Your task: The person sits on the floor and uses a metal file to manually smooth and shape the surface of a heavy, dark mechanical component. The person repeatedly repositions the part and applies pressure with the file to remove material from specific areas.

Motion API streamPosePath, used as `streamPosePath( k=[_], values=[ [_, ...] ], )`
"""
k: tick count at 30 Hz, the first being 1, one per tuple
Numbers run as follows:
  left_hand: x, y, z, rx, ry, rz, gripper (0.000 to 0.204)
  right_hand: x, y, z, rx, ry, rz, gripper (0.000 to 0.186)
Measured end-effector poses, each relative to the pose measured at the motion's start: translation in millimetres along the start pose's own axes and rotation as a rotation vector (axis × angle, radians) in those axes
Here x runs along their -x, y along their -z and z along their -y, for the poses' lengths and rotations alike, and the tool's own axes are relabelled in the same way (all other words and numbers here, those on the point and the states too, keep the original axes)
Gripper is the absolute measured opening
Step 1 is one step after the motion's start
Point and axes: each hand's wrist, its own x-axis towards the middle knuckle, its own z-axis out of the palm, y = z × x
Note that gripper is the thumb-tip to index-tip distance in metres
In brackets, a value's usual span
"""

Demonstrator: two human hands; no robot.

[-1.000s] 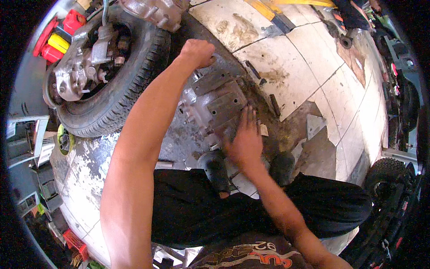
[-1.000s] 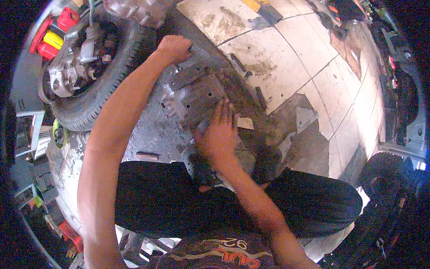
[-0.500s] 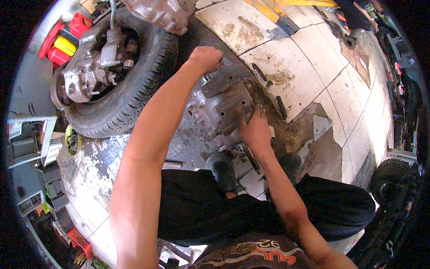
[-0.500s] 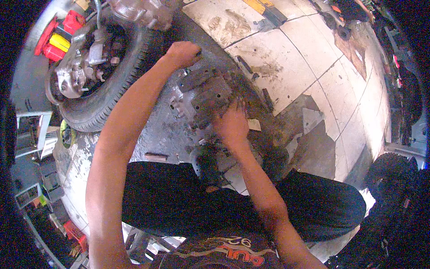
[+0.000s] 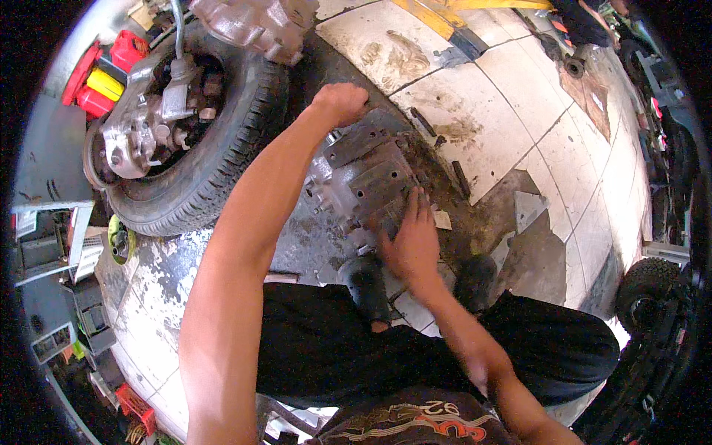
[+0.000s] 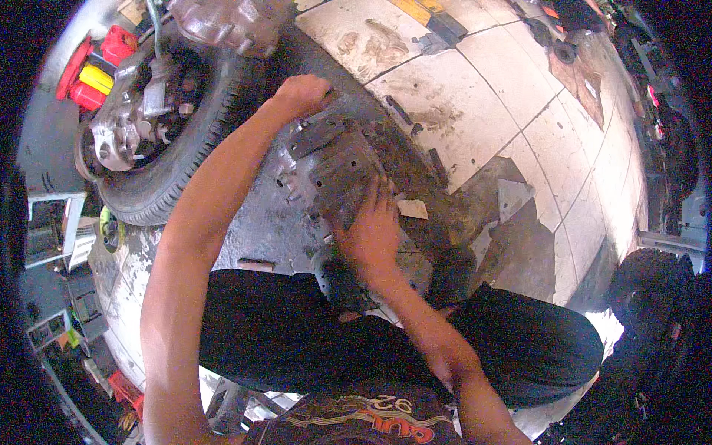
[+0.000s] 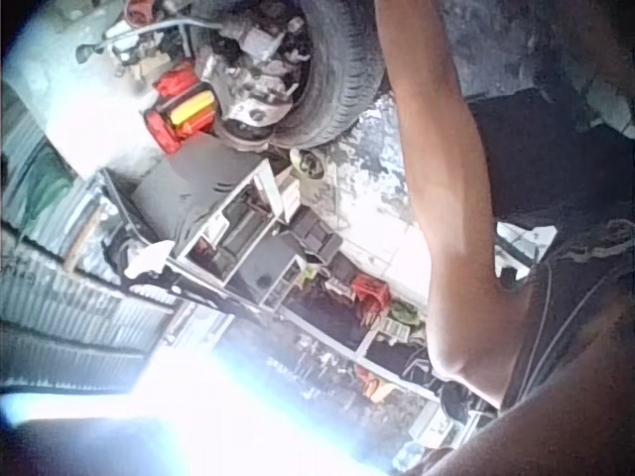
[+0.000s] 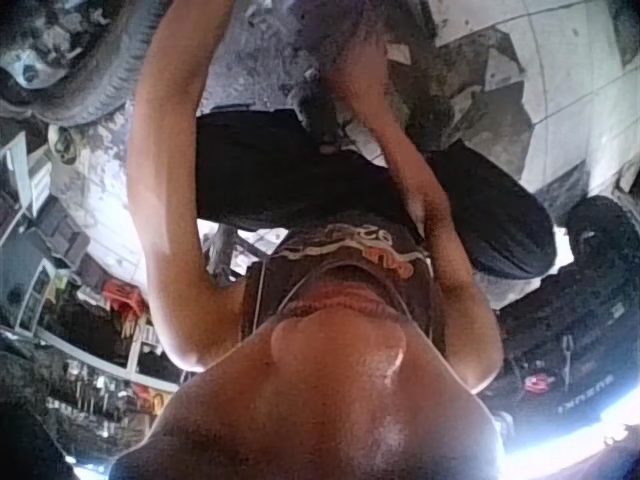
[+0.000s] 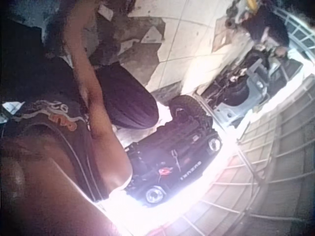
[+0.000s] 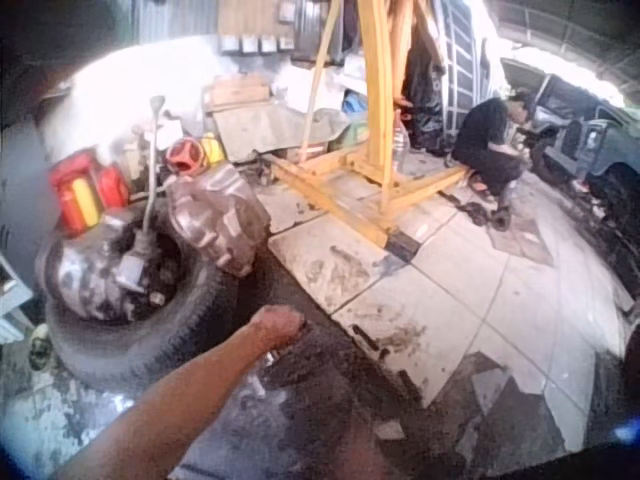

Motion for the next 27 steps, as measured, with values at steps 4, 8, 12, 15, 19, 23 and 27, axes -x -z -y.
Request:
streamPosePath(
  k=[4,8,12,15,19,23,27],
  values=[
    [4.2,4.7,-7.5,-0.013,-0.018,-0.013,0.042,17.9,-0.4,11.4,0.057,0.103,-0.064,0.095],
    [-9.3,9.5,-25.8,-0.104,-0.097,-0.042,0.050,-44.0,-7.4,-31.7,-0.218,-0.002,0.103,0.100],
    [-4.0,10.1,-23.4,-0.149,-0.071,-0.052,0.051,-2.4,15.2,-0.7,-0.222,-0.069,0.099,0.100],
    [-7.3,5.6,-25.2,-0.127,-0.051,-0.058,0.053,22.4,14.3,14.9,0.000,0.011,0.001,0.093],
    [-21.6,0.9,-30.6,-0.113,-0.111,0.001,0.054,-26.1,5.7,-26.6,-0.215,0.024,0.054,0.099],
    [-27.6,1.1,-29.7,-0.117,-0.083,0.051,0.055,-7.9,18.1,-11.6,-0.212,-0.036,0.088,0.106],
    [-44.0,-36.6,-1.5,-0.047,-0.026,0.109,0.060,29.2,14.9,7.3,-0.066,0.101,-0.046,0.110]
  ],
)
